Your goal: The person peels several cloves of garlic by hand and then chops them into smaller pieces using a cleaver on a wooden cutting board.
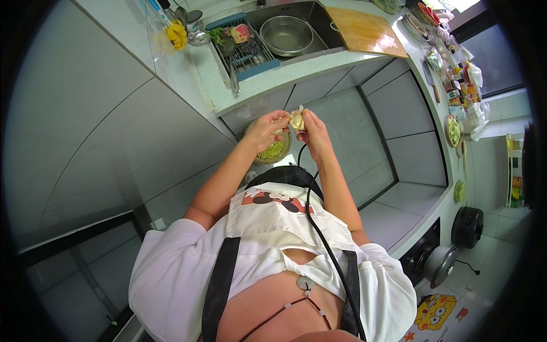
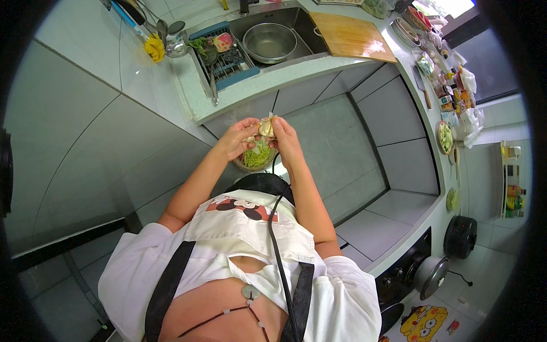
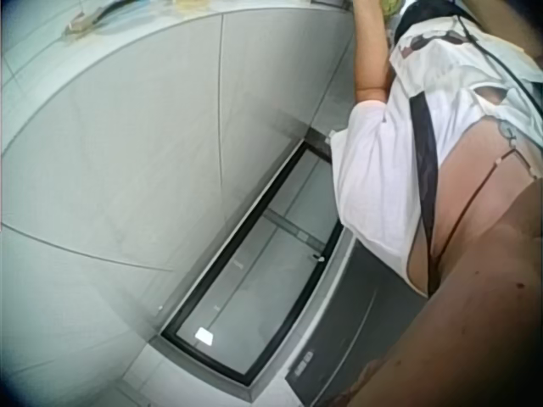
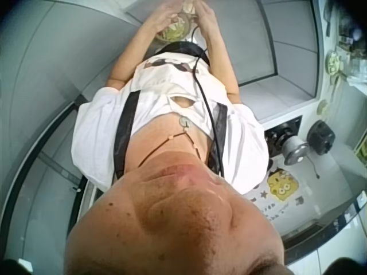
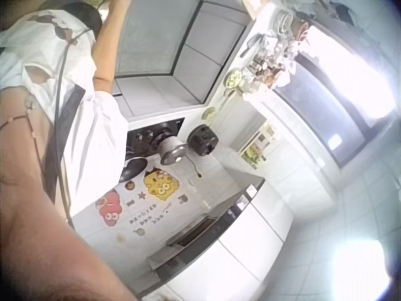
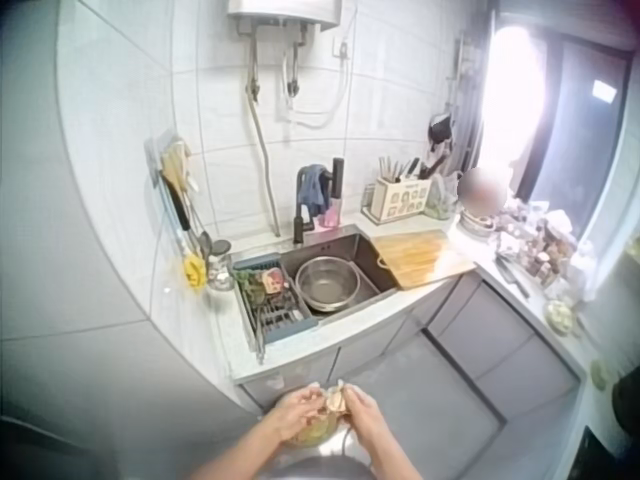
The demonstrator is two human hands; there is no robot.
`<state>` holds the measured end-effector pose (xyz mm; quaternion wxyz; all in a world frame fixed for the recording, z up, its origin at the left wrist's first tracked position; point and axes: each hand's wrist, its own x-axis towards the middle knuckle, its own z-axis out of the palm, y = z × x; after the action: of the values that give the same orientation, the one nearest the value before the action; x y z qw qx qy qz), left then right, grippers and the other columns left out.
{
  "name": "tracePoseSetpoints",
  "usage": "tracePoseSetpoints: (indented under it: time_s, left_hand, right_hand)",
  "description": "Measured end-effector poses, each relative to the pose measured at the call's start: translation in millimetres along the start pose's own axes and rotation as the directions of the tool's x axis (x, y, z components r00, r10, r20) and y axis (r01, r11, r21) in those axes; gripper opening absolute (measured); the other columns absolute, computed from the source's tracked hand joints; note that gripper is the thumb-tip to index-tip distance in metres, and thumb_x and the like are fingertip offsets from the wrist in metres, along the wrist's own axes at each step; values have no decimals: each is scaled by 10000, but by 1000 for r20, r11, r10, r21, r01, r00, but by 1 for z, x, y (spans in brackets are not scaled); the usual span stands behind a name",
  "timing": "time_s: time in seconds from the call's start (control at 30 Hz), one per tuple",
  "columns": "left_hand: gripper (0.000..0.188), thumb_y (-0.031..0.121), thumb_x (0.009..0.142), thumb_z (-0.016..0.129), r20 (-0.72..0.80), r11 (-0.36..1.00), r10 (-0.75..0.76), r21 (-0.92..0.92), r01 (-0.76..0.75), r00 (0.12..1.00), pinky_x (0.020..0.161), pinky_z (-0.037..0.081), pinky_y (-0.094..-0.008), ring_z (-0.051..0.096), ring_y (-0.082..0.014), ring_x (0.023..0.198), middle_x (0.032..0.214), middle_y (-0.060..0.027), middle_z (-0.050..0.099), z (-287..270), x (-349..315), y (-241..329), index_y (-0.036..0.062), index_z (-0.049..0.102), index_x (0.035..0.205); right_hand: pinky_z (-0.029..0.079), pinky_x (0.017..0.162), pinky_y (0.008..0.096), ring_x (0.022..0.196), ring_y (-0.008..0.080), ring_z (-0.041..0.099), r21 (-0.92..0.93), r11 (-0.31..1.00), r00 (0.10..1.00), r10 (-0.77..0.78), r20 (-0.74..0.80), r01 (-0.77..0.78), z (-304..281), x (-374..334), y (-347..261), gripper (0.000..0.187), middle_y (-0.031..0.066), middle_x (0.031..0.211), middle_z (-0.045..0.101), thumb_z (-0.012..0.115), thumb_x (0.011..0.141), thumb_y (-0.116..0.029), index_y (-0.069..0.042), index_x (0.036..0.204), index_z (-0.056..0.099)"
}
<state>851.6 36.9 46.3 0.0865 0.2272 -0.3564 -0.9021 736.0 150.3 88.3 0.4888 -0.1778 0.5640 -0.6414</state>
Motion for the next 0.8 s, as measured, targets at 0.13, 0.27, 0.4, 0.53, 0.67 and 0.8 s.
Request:
tracePoseSetpoints:
  time_s: [0.13, 0.27, 0.4, 0.53, 0.67, 0.8]
  left_hand:
    - [223, 238, 861, 561, 27, 995, 0, -100, 3, 1000, 561, 406, -221, 513, -89, 736, 870, 12, 545, 0, -2, 0, 95, 536, 1030]
    - [226, 285, 881, 519, 111, 969, 4, -247, 23, 994, 558, 428, -217, 543, -98, 761, 878, -3, 579, 0, -4, 3, 109, 554, 1018]
    - [197, 290, 863, 552, 151, 922, 3, -384, 56, 988, 545, 433, -218, 559, -108, 766, 862, -14, 595, -8, 2, -2, 130, 575, 975]
    - [176, 282, 821, 620, -48, 911, -57, -412, 32, 997, 517, 421, -219, 558, -112, 734, 830, -16, 591, -7, -1, -5, 135, 565, 902]
    - [144, 239, 812, 635, -144, 939, -65, -343, 12, 987, 482, 400, -207, 550, -108, 671, 805, -13, 575, 1, -6, -3, 132, 544, 846]
    - [125, 168, 810, 627, -136, 990, 104, -82, -116, 985, 450, 380, -181, 528, -82, 622, 809, 3, 549, 5, -8, -8, 111, 572, 906]
  right_hand:
    - [362, 511, 186, 621, 50, 456, -36, 999, 1000, -8, 16, 9, 1, -1, -3, 295, -24, 773, 544, 414, 931, -322, -74, 977, 567]
    - [357, 511, 187, 621, 49, 448, -117, 993, 999, -31, 25, 34, 2, 0, 1, 294, -24, 765, 536, 420, 928, -328, -77, 959, 571]
    - [358, 518, 185, 627, 46, 451, -161, 986, 999, -37, 26, 41, 1, 1, 3, 293, -29, 762, 534, 426, 925, -335, -82, 953, 571]
    - [371, 511, 180, 626, 38, 473, -153, 988, 1000, -21, -16, 19, 5, -4, -1, 270, -36, 745, 541, 443, 920, -316, -85, 960, 575]
    - [382, 490, 176, 627, 34, 493, -152, 988, 997, -49, -57, 40, 2, -3, 2, 256, -36, 746, 553, 457, 916, -299, -82, 965, 582]
    - [394, 486, 174, 632, 36, 496, -137, 991, 996, -15, -83, 4, -1, -1, 7, 272, -33, 768, 560, 457, 916, -302, -80, 1009, 586]
